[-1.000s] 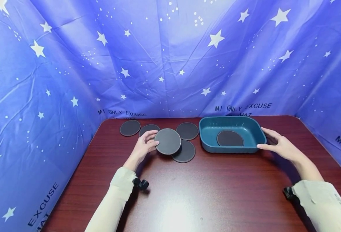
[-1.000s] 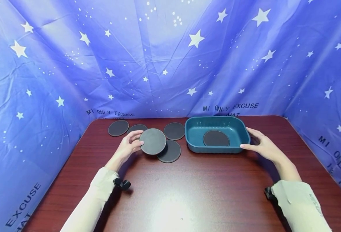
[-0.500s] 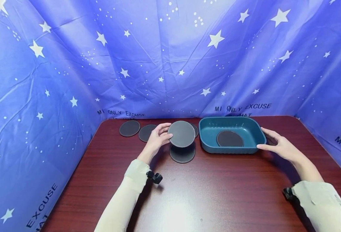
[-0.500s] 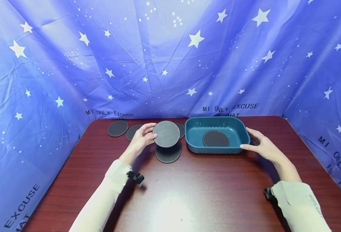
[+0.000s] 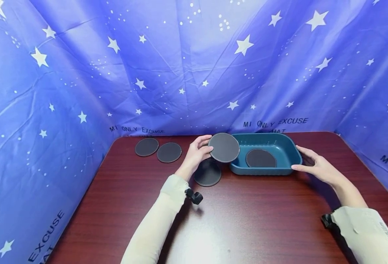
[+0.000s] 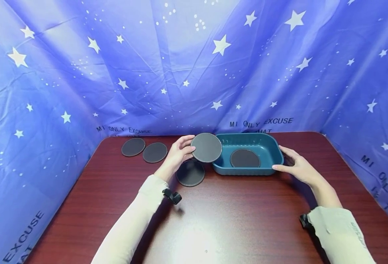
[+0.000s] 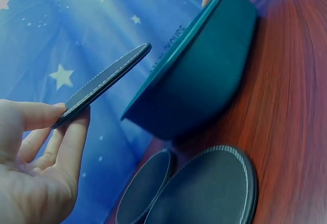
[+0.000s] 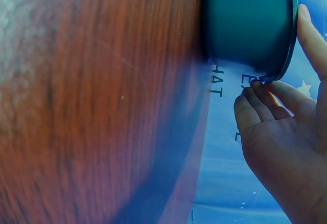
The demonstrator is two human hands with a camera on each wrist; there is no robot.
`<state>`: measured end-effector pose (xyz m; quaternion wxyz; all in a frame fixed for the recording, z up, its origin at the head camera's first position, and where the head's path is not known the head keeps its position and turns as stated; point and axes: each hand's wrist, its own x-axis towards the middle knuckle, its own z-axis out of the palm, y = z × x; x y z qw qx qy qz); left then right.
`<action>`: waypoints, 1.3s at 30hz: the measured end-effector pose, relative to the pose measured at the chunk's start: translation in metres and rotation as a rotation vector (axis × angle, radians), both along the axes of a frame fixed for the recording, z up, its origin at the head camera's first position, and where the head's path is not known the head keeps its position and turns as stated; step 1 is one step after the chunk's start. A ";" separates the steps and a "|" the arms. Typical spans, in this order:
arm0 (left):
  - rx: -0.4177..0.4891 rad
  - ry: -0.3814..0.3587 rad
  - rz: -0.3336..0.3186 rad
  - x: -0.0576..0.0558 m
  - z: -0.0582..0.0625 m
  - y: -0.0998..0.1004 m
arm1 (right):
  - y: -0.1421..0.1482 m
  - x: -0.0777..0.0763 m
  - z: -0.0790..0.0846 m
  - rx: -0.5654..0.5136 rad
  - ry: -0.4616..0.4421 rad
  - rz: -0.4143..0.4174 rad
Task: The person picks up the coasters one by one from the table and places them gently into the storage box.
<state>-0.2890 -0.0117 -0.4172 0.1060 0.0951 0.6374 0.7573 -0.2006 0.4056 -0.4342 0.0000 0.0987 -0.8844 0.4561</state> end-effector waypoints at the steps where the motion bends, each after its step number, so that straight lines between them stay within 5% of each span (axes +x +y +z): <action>1: -0.003 0.004 0.001 -0.001 0.001 0.003 | 0.000 -0.001 0.001 0.002 -0.006 0.000; 14: -0.062 -0.033 -0.018 -0.004 0.009 0.055 | 0.000 -0.001 0.002 -0.003 -0.002 0.012; 24: -0.142 -0.052 -0.031 -0.004 0.005 0.101 | -0.003 0.004 -0.002 -0.024 -0.008 0.012; 39: -0.560 0.008 -0.043 -0.003 0.006 0.139 | -0.002 0.002 -0.001 -0.037 0.018 0.015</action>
